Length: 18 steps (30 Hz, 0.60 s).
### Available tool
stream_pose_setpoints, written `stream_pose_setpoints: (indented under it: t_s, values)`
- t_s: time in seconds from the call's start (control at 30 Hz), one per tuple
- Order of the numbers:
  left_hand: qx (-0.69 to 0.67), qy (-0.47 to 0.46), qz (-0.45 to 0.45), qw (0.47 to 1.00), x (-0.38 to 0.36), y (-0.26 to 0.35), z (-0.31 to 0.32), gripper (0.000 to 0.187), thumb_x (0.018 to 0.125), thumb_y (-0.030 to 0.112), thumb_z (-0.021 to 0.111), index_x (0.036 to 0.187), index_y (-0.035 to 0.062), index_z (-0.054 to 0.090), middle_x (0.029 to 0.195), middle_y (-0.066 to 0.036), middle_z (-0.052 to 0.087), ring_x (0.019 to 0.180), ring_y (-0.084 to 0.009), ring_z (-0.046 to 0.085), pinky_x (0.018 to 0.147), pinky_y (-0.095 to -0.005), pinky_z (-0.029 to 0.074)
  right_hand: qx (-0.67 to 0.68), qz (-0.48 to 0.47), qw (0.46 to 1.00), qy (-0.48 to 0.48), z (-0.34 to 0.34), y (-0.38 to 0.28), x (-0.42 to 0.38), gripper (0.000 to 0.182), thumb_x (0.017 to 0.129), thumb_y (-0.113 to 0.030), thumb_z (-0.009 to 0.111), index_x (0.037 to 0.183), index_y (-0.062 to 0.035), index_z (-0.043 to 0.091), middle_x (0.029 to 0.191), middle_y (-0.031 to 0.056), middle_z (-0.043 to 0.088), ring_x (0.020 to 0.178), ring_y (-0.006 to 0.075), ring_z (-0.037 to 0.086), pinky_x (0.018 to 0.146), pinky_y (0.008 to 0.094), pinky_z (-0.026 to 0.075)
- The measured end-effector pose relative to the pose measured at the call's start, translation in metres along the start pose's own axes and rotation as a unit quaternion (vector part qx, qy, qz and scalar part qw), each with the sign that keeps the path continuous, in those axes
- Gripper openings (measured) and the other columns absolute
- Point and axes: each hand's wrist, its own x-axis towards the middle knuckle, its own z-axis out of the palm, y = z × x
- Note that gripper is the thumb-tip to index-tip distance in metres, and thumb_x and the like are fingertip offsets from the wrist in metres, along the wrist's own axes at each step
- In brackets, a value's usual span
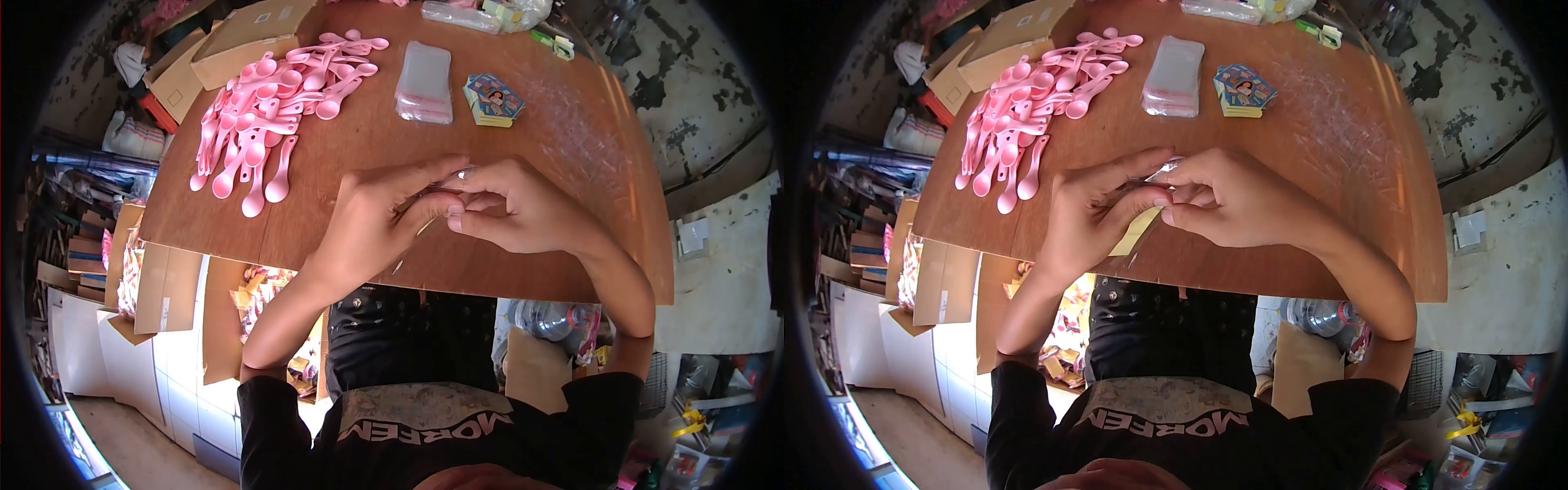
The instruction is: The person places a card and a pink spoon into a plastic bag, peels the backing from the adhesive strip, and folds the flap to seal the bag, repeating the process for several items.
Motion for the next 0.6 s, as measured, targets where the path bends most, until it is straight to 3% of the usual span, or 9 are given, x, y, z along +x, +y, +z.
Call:
stream_pose_setpoints:
  t_s: [0.13, 0.17, 0.27, 0.33, 0.4, 0.47, 0.5, 0.53, 0.6]
  values:
    - [0.035, 0.003, 0.032, 0.999, -0.001, 0.003, 0.002, 0.04, 0.075, 0.01, 0.072, 0.112, 0.0006, 0.061, 0.098, -0.019, 0.065, 0.085, -0.0309, 0.065, 0.076, -0.0344, 0.051, -0.082, -0.041, 0.996, 0.019, 0.005, 0.005, 0.0, 0.026, 0.081, 0.002, 0.061, 0.106, 0.0044, 0.06, 0.1, 0.0128, 0.062, 0.088, 0.0204, 0.062, 0.075, 0.0313, 0.052]
    - [0.035, 0.003, 0.033, 0.999, -0.001, 0.009, 0.002, 0.04, 0.075, 0.01, 0.072, 0.112, 0.0006, 0.061, 0.098, -0.019, 0.065, 0.085, -0.0309, 0.065, 0.076, -0.0344, 0.051, -0.158, -0.102, 0.977, 0.104, 0.007, 0.007, 0.0, 0.025, 0.078, 0.003, 0.06, 0.102, 0.0035, 0.061, 0.1, 0.015, 0.061, 0.087, 0.0227, 0.062, 0.072, 0.0331, 0.051]
    - [0.298, 0.103, 0.14, 0.939, -0.013, 0.019, 0.008, 0.046, 0.072, 0.018, 0.076, 0.111, -0.0005, 0.06, 0.106, -0.02, 0.06, 0.092, -0.0333, 0.06, 0.078, -0.0382, 0.049, -0.256, -0.177, 0.92, 0.237, 0.007, 0.002, -0.005, 0.028, 0.074, 0.005, 0.058, 0.101, 0.0016, 0.063, 0.105, 0.0164, 0.059, 0.088, 0.0261, 0.062, 0.072, 0.0352, 0.051]
    - [0.036, 0.201, 0.139, 0.969, -0.038, -0.009, 0.023, 0.051, 0.069, 0.023, 0.079, 0.108, -0.0018, 0.059, 0.115, -0.02, 0.053, 0.103, -0.0334, 0.054, 0.084, -0.04, 0.045, -0.283, -0.193, 0.894, 0.288, 0.007, 0.001, -0.01, 0.031, 0.073, 0.007, 0.057, 0.104, 0.0007, 0.062, 0.109, 0.0156, 0.058, 0.09, 0.0273, 0.061, 0.074, 0.0354, 0.051]
    - [-0.065, 0.093, 0.08, 0.99, -0.046, -0.019, 0.02, 0.059, 0.077, 0.035, 0.072, 0.118, -0.0015, 0.052, 0.12, -0.017, 0.05, 0.11, -0.0284, 0.051, 0.09, -0.0383, 0.043, -0.345, -0.26, 0.845, 0.316, 0.012, 0.002, -0.016, 0.036, 0.072, 0.009, 0.057, 0.107, 0.0022, 0.061, 0.111, 0.0139, 0.057, 0.094, 0.0272, 0.061, 0.077, 0.0344, 0.052]
    - [-0.491, -0.029, -0.125, 0.862, -0.041, -0.018, 0.031, 0.082, 0.083, 0.059, 0.054, 0.136, 0.0005, 0.032, 0.133, -0.019, 0.04, 0.121, -0.0287, 0.043, 0.098, -0.0394, 0.037, -0.371, -0.264, 0.843, 0.286, 0.017, 0.004, -0.021, 0.035, 0.071, 0.005, 0.06, 0.106, 0.0043, 0.061, 0.114, 0.0129, 0.057, 0.096, 0.0282, 0.061, 0.078, 0.0345, 0.052]
    - [-0.58, 0.0, -0.146, 0.801, -0.038, -0.013, 0.036, 0.083, 0.087, 0.062, 0.04, 0.139, 0.0008, 0.023, 0.136, -0.02, 0.037, 0.125, -0.0294, 0.041, 0.101, -0.0423, 0.036, -0.396, -0.297, 0.829, 0.26, 0.021, 0.008, -0.021, 0.035, 0.071, 0.001, 0.061, 0.106, 0.0044, 0.061, 0.115, 0.013, 0.056, 0.097, 0.0283, 0.061, 0.078, 0.0353, 0.052]
    - [-0.581, 0.0, -0.146, 0.801, -0.036, -0.009, 0.035, 0.083, 0.087, 0.062, 0.04, 0.139, 0.0008, 0.023, 0.136, -0.02, 0.037, 0.125, -0.0294, 0.041, 0.101, -0.0423, 0.036, -0.421, -0.33, 0.812, 0.235, 0.026, 0.012, -0.021, 0.036, 0.071, -0.002, 0.063, 0.106, 0.0045, 0.061, 0.117, 0.0132, 0.056, 0.097, 0.0284, 0.06, 0.079, 0.0362, 0.052]
    - [-0.705, 0.093, -0.17, 0.682, -0.03, -0.004, 0.031, 0.075, 0.091, 0.055, 0.04, 0.138, -0.0007, 0.024, 0.14, -0.02, 0.034, 0.13, -0.0309, 0.035, 0.104, -0.045, 0.034, -0.452, -0.329, 0.796, 0.231, 0.035, 0.018, -0.023, 0.036, 0.071, -0.009, 0.064, 0.105, 0.0023, 0.062, 0.12, 0.0118, 0.055, 0.1, 0.0287, 0.059, 0.08, 0.0377, 0.052]
